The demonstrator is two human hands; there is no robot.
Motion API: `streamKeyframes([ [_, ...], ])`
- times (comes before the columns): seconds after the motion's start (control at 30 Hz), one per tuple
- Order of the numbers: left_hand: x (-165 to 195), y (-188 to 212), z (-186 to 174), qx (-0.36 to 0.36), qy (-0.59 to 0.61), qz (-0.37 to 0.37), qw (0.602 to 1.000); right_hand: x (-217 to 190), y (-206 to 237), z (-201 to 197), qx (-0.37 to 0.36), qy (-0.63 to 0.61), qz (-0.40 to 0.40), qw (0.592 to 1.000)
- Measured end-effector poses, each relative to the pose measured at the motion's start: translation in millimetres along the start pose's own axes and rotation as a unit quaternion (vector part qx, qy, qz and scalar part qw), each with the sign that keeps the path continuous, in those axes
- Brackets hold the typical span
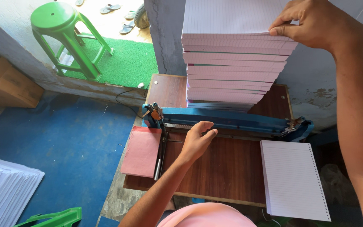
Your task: The person inserts a printed cover sheet and a stack of lined pages into a manual binding machine, then presses the handle to staple the spine. The person repeats this process for multiple notebooks, stacking the finished items on the table.
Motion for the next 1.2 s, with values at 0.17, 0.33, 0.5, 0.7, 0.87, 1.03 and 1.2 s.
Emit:
streamKeyframes([
  [0.17,14,-4,-7,0.009,-0.013,0.015,1.0,-31,16,-15,0.125,0.15,-0.144,0.97],
  [0.33,68,-18,-36,0.064,-0.024,0.112,0.991,-51,36,-17,0.227,0.288,-0.184,0.912],
  [0.5,152,-21,-73,0.149,-0.079,0.272,0.947,-56,47,-16,0.266,0.318,-0.179,0.892],
  [0.7,231,-30,-88,0.261,-0.249,0.435,0.825,-64,63,-9,0.262,0.291,-0.164,0.906],
  [0.87,249,-59,-67,0.223,-0.37,0.503,0.749,-70,79,-10,0.256,0.241,-0.14,0.926],
  [1.03,243,-76,-53,0.218,-0.422,0.521,0.709,-73,92,-16,0.255,0.195,-0.115,0.94],
  [1.2,237,-71,-49,0.23,-0.407,0.546,0.696,-66,105,-17,0.269,0.144,-0.098,0.947],
])
Point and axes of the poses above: each hand's wrist, its own y-axis away from the middle knuckle, its own z-axis out of the palm, x = y × z, the point moved 10 cm from there along -y, towards the middle knuckle, and after that the axes turned 4 degrees about y, right-handed, at the moved point
